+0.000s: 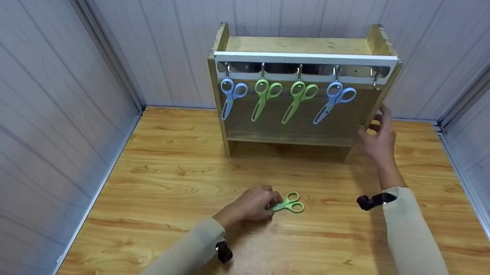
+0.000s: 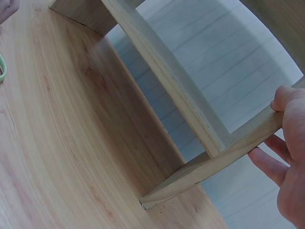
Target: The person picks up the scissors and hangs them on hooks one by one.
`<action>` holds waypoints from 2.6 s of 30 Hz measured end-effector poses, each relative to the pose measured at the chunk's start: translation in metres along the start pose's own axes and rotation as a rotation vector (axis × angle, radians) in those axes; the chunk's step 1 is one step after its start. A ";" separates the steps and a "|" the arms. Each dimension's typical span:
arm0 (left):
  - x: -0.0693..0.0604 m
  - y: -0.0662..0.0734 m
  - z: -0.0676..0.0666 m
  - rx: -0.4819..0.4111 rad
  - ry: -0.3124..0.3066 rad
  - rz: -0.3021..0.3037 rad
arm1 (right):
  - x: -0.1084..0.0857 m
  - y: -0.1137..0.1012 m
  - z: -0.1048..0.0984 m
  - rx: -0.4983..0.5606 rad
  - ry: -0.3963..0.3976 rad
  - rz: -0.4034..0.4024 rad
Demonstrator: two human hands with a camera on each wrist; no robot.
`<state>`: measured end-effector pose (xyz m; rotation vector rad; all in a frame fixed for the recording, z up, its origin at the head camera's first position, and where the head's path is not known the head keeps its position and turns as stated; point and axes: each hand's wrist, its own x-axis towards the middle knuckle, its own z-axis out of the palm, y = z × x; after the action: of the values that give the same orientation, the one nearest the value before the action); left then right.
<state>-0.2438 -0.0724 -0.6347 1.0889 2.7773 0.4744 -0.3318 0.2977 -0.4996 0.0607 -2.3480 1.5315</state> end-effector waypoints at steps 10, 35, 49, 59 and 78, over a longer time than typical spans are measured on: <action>0.001 -0.006 0.002 -0.110 0.000 -0.009 | -0.002 -0.001 -0.002 0.008 -0.015 0.000; -0.016 0.029 -0.048 -0.103 -0.087 0.042 | 0.002 0.003 -0.003 0.020 -0.029 0.013; -0.020 0.030 -0.048 -0.125 -0.042 0.034 | 0.002 0.003 -0.003 0.002 -0.045 0.029; -0.018 0.033 -0.051 -0.123 -0.037 0.017 | 0.001 0.003 -0.001 0.016 -0.008 -0.006; -0.005 0.044 -0.076 -0.195 0.004 -0.034 | 0.001 0.001 -0.003 -0.009 -0.049 0.054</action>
<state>-0.2287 -0.0639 -0.5481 0.9970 2.6787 0.7259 -0.3326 0.3014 -0.4990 0.0331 -2.4128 1.5614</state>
